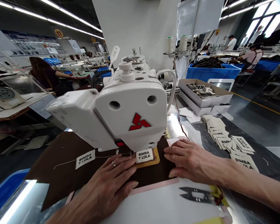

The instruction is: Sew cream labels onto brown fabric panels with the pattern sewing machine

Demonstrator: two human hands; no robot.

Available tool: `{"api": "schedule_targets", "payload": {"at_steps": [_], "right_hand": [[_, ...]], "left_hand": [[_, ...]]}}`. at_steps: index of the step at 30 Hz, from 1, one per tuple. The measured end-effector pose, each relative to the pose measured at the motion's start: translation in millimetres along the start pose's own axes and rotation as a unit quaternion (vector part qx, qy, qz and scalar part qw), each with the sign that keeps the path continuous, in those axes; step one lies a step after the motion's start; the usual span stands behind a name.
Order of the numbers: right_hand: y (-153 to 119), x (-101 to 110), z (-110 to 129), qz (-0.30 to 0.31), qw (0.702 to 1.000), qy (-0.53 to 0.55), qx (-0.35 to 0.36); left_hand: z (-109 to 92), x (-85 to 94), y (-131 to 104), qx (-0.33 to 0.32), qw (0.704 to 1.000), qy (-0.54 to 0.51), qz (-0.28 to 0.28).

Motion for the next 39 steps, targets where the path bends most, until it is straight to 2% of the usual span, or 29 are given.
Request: {"api": "schedule_targets", "payload": {"at_steps": [5, 11, 18, 21, 28, 39], "right_hand": [[12, -5, 18, 0.008, 0.999, 0.03, 0.021], [27, -23, 28, 0.011, 0.997, 0.05, 0.052], [26, -28, 21, 0.01, 0.999, 0.049, 0.003], [26, -27, 19, 0.023, 0.999, 0.026, -0.009], [31, -28, 19, 0.023, 0.999, -0.025, 0.017], [30, -31, 19, 0.031, 0.999, 0.0, 0.024]], "left_hand": [[1, -13.5, 12, 0.0, 1.0, 0.004, 0.018], [1, -31.6, 30, -0.006, 0.998, -0.02, 0.067], [8, -39.5, 29, 0.006, 0.993, -0.049, 0.105], [12, -41.4, 28, 0.009, 0.992, -0.074, 0.106], [18, -47.0, 25, 0.015, 0.991, -0.086, 0.105], [15, -38.6, 30, -0.024, 0.993, -0.074, 0.092]]}}
Point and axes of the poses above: each hand's wrist, its own y-axis towards the middle knuckle, its own x-axis out of the back of the hand, z = x × y, the point moved 9 cm from there along y, towards the middle knuckle, and after that the axes turned 13 degrees about -z, right-handed, at the moved point
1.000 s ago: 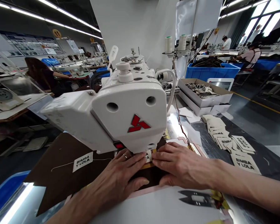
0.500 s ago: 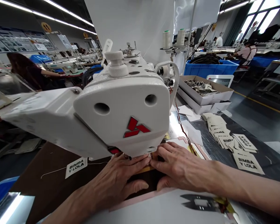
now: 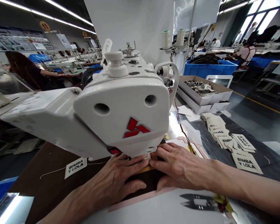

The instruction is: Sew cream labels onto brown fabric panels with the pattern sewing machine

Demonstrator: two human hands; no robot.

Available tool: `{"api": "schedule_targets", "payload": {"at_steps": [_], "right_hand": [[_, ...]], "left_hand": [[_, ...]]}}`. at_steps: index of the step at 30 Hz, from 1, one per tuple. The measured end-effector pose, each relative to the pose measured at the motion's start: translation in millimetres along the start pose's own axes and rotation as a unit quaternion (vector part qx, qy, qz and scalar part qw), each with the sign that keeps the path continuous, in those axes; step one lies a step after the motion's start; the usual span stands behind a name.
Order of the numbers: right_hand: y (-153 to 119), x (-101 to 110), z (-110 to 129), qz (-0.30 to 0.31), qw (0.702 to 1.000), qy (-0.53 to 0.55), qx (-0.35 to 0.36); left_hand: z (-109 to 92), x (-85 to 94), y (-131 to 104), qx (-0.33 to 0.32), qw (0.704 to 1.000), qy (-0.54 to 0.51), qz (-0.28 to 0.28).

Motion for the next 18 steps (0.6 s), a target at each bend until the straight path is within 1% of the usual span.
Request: {"api": "schedule_targets", "payload": {"at_steps": [3, 6, 10, 12, 15, 18], "right_hand": [[-2, 5, 0, 0.002, 1.0, 0.007, 0.004], [-13, 19, -4, -0.014, 1.0, 0.0, -0.011], [-43, 48, -8, -0.058, 0.998, -0.006, -0.031], [-62, 58, -10, -0.07, 0.997, -0.014, -0.041], [-83, 65, -14, -0.094, 0.994, -0.019, -0.058], [-90, 61, -19, -0.109, 0.991, -0.011, -0.075]], "left_hand": [[-1, 0.2, 0, -0.003, 1.0, 0.005, -0.002], [0, -0.4, 1, 0.007, 1.0, 0.009, -0.002], [3, -3.9, -1, 0.015, 1.0, 0.017, 0.004], [4, -5.5, -2, 0.017, 1.0, 0.015, 0.001], [6, -8.7, -5, 0.022, 1.0, 0.011, 0.0], [8, -10.0, -7, 0.029, 0.999, 0.013, 0.004]]}}
Point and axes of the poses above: each hand's wrist, its own y-axis towards the middle knuckle, its own x-axis out of the back of the hand, z = x × y, the point moved 9 cm from there along y, towards the middle knuckle, and after that the axes turned 13 degrees about -z, right-handed, at the moved point
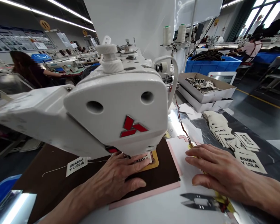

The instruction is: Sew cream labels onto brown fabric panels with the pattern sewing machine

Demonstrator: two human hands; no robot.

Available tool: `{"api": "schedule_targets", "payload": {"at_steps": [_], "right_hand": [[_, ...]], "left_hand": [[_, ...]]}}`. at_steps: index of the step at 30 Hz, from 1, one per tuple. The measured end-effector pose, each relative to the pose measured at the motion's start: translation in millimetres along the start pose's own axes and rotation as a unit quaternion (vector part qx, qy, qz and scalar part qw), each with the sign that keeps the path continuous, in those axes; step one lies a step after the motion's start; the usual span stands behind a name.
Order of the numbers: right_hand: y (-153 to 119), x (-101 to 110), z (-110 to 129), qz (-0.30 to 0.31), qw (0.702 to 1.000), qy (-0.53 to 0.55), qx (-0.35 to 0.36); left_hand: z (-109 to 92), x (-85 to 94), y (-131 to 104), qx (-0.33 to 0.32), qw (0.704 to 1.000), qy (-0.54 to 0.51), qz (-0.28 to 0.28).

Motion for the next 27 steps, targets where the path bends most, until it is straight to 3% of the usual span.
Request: {"api": "schedule_targets", "payload": {"at_steps": [12, 27], "right_hand": [[-0.1, -8.3, -4.3, 0.019, 1.0, 0.019, -0.011], [1.8, -9.0, -7.0, 0.01, 1.0, 0.009, -0.026]], "left_hand": [[-1.8, 0.2, 2.1, 0.004, 0.999, 0.011, 0.045], [-2.7, 3.6, 3.7, 0.002, 1.0, -0.001, 0.02]]}}
Point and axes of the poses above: each hand's wrist, its own y-axis towards the middle knuckle, its own x-axis out of the back of the hand, z = x × y, the point moved 9 cm from there along y, towards the middle knuckle, and after that the axes turned 13 degrees about -z, right-handed, at the moved point
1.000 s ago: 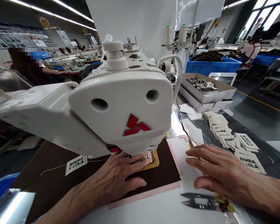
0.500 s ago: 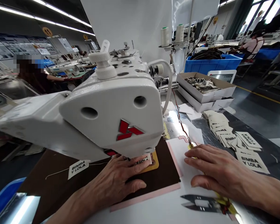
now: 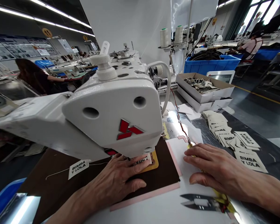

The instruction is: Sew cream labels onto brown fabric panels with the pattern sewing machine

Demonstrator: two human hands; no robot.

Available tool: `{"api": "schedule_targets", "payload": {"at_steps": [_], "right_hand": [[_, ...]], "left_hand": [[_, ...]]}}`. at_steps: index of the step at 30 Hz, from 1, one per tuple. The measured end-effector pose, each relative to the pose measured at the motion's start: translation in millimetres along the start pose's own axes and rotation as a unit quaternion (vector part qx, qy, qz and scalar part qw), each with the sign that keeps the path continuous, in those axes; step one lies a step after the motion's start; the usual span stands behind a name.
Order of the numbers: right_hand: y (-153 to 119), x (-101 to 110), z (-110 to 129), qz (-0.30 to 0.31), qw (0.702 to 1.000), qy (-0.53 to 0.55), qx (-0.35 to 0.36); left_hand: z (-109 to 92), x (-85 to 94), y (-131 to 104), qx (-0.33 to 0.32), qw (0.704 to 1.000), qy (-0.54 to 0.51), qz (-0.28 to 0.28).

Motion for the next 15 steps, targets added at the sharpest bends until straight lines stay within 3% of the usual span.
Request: {"api": "schedule_targets", "payload": {"at_steps": [15], "right_hand": [[3.7, 4.2, -1.2, 0.002, 1.0, -0.002, -0.001]], "left_hand": [[-0.4, 0.0, 0.1, -0.01, 1.0, 0.016, -0.008]]}}
Point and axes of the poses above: each hand's wrist, its own y-axis towards the middle knuckle, its own x-axis out of the back of the hand, z = x × y, the point moved 9 cm from there along y, towards the middle knuckle, and after that the axes turned 13 degrees about -z, right-handed, at the moved point
